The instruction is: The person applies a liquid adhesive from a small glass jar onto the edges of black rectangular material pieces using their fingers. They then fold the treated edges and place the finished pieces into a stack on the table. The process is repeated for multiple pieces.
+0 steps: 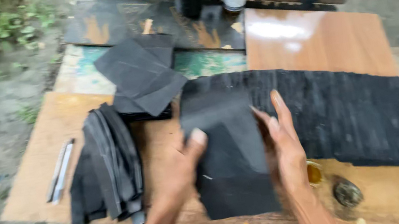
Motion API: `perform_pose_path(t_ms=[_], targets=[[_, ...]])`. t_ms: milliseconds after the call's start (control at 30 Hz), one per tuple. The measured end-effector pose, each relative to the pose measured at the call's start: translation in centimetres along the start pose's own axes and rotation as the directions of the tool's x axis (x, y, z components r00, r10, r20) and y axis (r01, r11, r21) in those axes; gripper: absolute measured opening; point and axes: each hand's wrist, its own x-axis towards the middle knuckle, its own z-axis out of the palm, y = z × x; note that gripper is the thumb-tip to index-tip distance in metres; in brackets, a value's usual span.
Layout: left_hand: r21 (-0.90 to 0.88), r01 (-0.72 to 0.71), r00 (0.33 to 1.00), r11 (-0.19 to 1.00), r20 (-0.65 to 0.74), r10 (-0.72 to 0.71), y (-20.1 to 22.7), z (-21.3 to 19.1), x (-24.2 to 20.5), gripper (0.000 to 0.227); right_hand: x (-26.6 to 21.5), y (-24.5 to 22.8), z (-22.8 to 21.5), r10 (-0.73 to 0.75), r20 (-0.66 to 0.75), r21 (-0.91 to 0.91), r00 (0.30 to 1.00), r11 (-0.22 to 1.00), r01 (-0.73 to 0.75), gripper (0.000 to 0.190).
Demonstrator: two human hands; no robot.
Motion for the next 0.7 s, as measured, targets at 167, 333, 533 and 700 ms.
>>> perform_pose_path(t_ms=[167, 333, 533, 700], targets=[[-0.335, 0.353, 0.907, 0.874, 0.351, -0.232, -2.7, 4.1, -3.3, 0.053, -3.7, -0.6, -3.7, -0.166, -0.086, -0.211, 0.982, 0.967, 0.144, 0.085], [-0.299, 0.64, 0.756, 0.708, 0.412, -0.509, -4.8, 5.9, -4.6, 0.059, -6.0, -0.1, -6.7, -0.423, -0.048, -0.299, 0.905, 0.871, 0.391, 0.079], [-0.268, 0.629, 0.745, 0.73, 0.475, -0.468, -7.9, 7.8, -6.0, 0.045, -5.7, -0.3, -8.6, -0.346, -0.293, -0.224, 0.892, 0.931, 0.288, 0.06], [-0.331, 0.655, 0.739, 0.679, 0.465, -0.487, -8.4, 8.8, -6.6, 0.042, -5.8, -0.6, -8.5, -0.368, -0.312, -0.269, 0.876, 0.918, 0.29, 0.052]])
